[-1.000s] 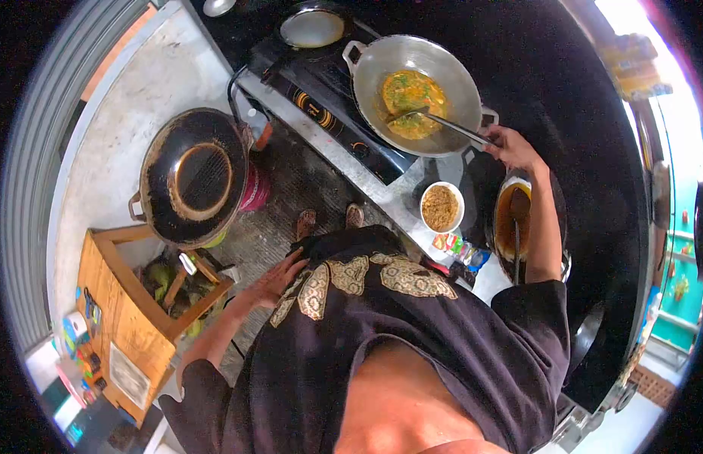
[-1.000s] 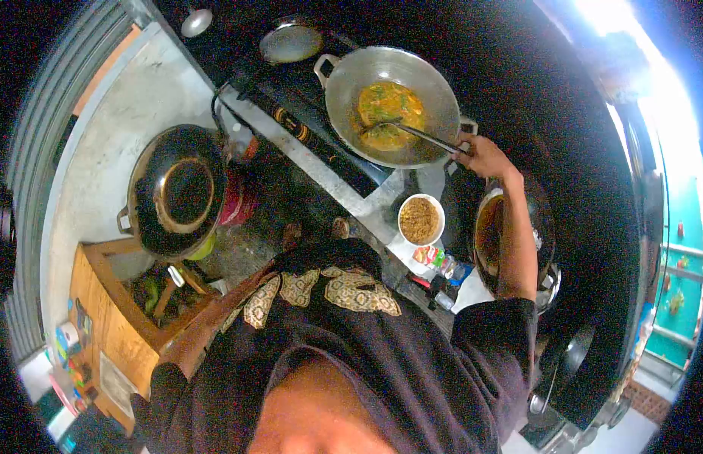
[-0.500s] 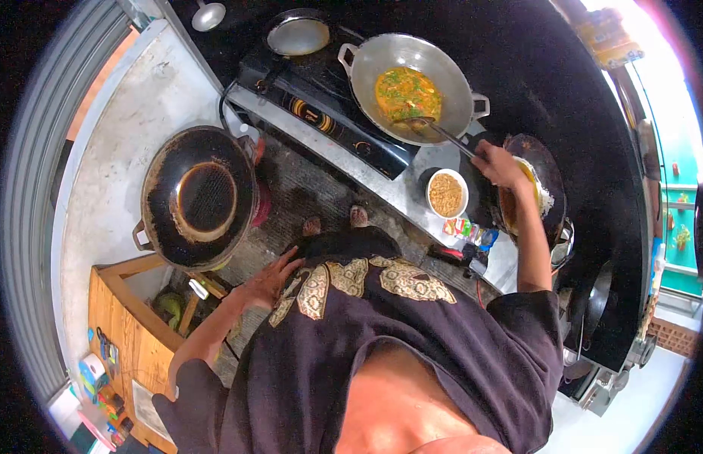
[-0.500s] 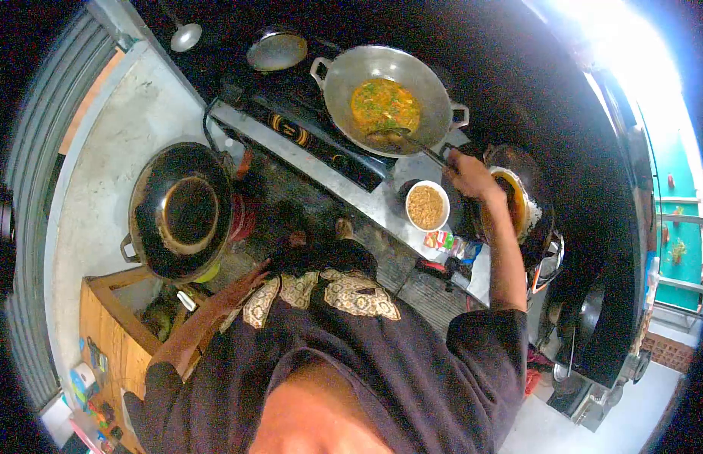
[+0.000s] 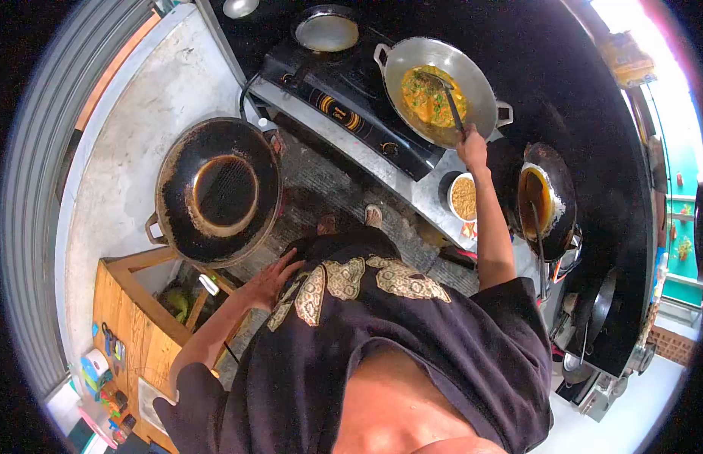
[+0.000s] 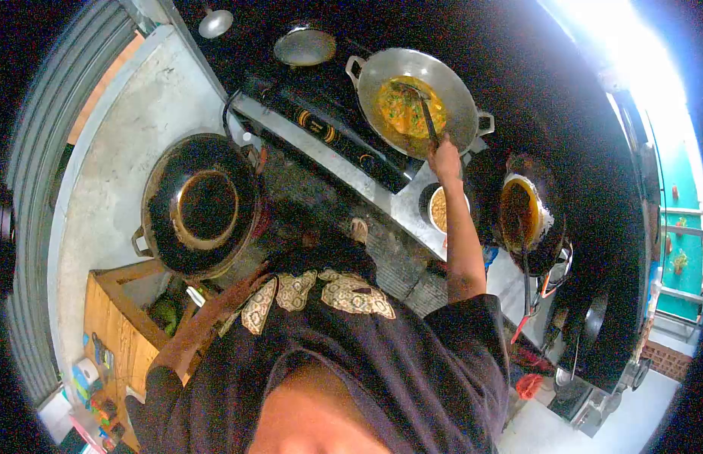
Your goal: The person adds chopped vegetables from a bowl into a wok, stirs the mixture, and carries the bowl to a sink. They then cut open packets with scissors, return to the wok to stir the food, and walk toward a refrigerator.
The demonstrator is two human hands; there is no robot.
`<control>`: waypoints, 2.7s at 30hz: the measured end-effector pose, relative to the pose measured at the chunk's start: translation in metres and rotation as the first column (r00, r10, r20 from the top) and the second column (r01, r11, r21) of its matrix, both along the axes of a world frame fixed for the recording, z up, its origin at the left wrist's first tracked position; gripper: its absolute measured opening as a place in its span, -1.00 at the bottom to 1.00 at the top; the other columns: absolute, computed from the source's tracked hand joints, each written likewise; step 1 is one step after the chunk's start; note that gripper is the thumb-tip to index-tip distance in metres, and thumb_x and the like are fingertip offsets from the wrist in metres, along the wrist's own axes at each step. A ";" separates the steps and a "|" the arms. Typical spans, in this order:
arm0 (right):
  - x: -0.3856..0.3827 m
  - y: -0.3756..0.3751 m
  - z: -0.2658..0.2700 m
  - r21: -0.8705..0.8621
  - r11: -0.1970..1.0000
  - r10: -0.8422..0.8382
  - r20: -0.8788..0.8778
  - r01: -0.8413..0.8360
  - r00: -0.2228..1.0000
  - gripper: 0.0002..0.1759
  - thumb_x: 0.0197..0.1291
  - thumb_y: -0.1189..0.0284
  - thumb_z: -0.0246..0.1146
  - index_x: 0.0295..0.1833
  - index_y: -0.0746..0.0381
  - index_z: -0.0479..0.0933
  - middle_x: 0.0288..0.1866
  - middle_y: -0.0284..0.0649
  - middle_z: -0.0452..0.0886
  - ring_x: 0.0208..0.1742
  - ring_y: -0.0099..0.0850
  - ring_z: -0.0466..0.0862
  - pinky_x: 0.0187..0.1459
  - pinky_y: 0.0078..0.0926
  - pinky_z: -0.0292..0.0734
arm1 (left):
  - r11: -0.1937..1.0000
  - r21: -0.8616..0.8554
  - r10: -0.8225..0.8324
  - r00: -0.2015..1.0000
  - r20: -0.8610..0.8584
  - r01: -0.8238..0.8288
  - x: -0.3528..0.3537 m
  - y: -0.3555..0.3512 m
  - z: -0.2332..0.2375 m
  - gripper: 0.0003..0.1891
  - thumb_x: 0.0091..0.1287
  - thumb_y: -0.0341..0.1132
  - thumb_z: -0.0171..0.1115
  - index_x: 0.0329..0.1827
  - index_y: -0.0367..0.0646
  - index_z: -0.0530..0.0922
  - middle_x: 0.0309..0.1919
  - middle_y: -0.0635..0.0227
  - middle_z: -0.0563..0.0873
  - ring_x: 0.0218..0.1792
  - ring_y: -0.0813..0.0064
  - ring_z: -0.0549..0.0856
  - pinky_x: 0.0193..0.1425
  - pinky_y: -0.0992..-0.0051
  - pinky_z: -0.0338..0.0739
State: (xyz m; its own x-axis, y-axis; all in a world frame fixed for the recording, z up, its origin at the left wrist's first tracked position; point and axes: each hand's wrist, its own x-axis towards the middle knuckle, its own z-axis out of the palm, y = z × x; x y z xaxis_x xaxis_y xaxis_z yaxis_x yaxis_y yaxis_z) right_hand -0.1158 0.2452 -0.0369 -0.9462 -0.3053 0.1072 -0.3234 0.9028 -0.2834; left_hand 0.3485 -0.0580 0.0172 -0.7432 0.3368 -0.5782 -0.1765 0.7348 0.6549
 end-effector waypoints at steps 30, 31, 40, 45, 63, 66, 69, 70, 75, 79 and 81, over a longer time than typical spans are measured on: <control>0.070 0.010 -0.023 -0.247 0.954 -0.118 0.218 0.172 0.969 -0.45 0.10 0.25 0.24 0.12 0.28 0.23 -0.38 0.13 0.61 -0.31 0.09 0.61 -0.23 -0.10 0.48 | 1.000 0.011 -0.028 0.998 -0.052 0.029 0.019 -0.004 -0.049 0.34 -0.47 -0.39 0.62 0.45 0.22 -0.13 0.46 0.29 -0.21 0.43 0.11 0.03 0.47 0.11 0.08; 0.070 0.013 -0.024 -0.291 0.936 -0.128 0.250 0.200 0.960 -0.46 0.11 0.25 0.23 0.12 0.29 0.24 -0.40 0.12 0.61 -0.32 0.08 0.61 -0.24 -0.11 0.47 | 1.000 0.024 -0.017 0.998 -0.067 0.019 0.020 -0.004 -0.052 0.35 -0.47 -0.38 0.62 0.45 0.22 -0.13 0.46 0.28 -0.20 0.43 0.11 0.03 0.47 0.11 0.07; 0.099 0.128 -0.132 -0.354 0.840 -0.444 -0.011 0.411 0.896 -0.37 0.05 0.26 0.24 0.14 0.39 0.20 -0.14 0.17 0.51 -0.13 0.00 0.57 -0.11 -0.23 0.45 | 0.990 0.132 0.021 0.988 0.153 -0.041 0.019 -0.014 -0.055 0.33 -0.41 -0.32 0.61 0.45 0.12 -0.17 0.39 0.13 0.04 0.35 0.03 0.20 0.39 0.08 0.17; 0.223 0.159 -0.284 -0.099 0.972 -0.161 0.374 0.212 0.913 -0.01 -0.06 0.15 0.32 0.41 0.30 -0.01 0.30 0.29 0.14 0.29 0.23 0.17 0.29 0.06 0.08 | 0.932 -0.051 -0.297 0.836 0.461 0.359 -0.026 -0.045 -0.075 0.11 -0.22 -0.16 0.53 0.42 -0.06 0.02 0.05 -0.04 0.53 0.09 0.10 0.55 0.08 0.19 0.48; 0.382 0.116 -0.220 -0.051 0.880 -0.305 0.701 0.472 0.644 -0.58 0.10 0.15 0.07 -0.22 0.31 0.58 -0.24 0.09 0.62 -0.12 0.03 0.59 -0.08 -0.14 0.48 | 0.932 0.016 -0.359 0.929 -0.087 0.361 -0.017 0.057 -0.407 -0.65 0.20 -0.08 0.17 -0.10 -0.14 0.51 -0.13 0.09 0.60 -0.07 0.09 0.58 -0.03 0.20 0.45; 0.426 0.127 -0.184 -0.034 0.882 -0.286 0.754 0.470 0.591 -0.52 0.16 0.12 -0.01 -0.16 0.31 0.58 -0.18 0.15 0.59 -0.04 0.05 0.56 0.04 -0.12 0.40 | 0.929 0.016 -0.366 0.925 -0.098 0.369 -0.027 0.088 -0.295 -0.65 0.23 -0.06 0.16 -0.12 -0.17 0.51 -0.13 0.09 0.59 -0.06 0.08 0.56 0.01 0.20 0.42; 0.476 0.177 -0.189 0.123 0.907 -0.345 0.764 0.403 0.545 -0.60 0.12 0.11 0.05 -0.13 0.13 0.63 -0.17 0.08 0.61 -0.08 -0.01 0.60 -0.03 -0.16 0.47 | 0.864 -0.091 -0.502 0.860 -0.096 0.495 -0.010 0.137 -0.316 -0.65 0.25 -0.05 0.14 -0.10 -0.13 0.52 -0.08 -0.01 0.57 0.00 0.04 0.54 0.06 0.16 0.41; 0.505 0.202 -0.198 0.111 0.923 -0.334 0.710 0.369 0.621 -0.62 0.07 0.13 0.11 -0.13 0.11 0.63 -0.15 0.05 0.61 -0.09 -0.06 0.60 -0.04 -0.20 0.49 | 0.875 -0.045 -0.482 0.863 -0.148 0.481 0.000 0.162 -0.309 -0.63 0.27 -0.03 0.09 -0.05 -0.10 0.52 -0.06 -0.04 0.57 0.04 0.03 0.53 0.08 0.15 0.42; 0.662 0.331 -0.256 -0.053 0.246 -0.309 0.942 0.968 0.130 -0.06 -0.09 0.31 0.35 0.39 -0.08 -0.03 0.02 0.05 0.49 -0.30 -0.14 0.65 -0.40 -0.24 0.65 | 0.848 -0.196 -0.469 0.870 0.155 0.492 0.055 0.256 -0.308 -0.61 0.30 -0.12 -0.01 0.08 -0.19 0.38 -0.21 -0.05 0.63 -0.12 -0.07 0.58 -0.09 0.08 0.43; 0.786 0.372 -0.293 0.063 0.138 -0.046 0.997 0.988 -0.058 -0.18 0.08 0.07 0.22 0.38 -0.03 -0.01 0.07 -0.02 0.44 -0.23 -0.19 0.62 -0.49 -0.30 0.56 | 0.793 -0.253 -0.536 0.832 0.141 0.554 0.087 0.274 -0.224 -0.65 0.24 -0.04 0.11 -0.23 -0.18 0.40 -0.36 -0.11 0.62 -0.19 -0.10 0.59 -0.11 0.08 0.46; 0.797 0.353 -0.256 0.186 0.175 -0.164 0.974 0.967 -0.157 -0.24 0.11 -0.01 0.17 0.35 0.07 0.12 0.09 -0.05 0.45 -0.13 -0.18 0.59 -0.36 -0.24 0.54 | 0.652 -0.337 -0.686 0.718 0.121 0.680 0.100 0.273 -0.223 -0.66 0.21 -0.06 0.17 -0.18 -0.15 0.43 -0.40 -0.07 0.63 -0.22 -0.07 0.62 -0.13 0.08 0.49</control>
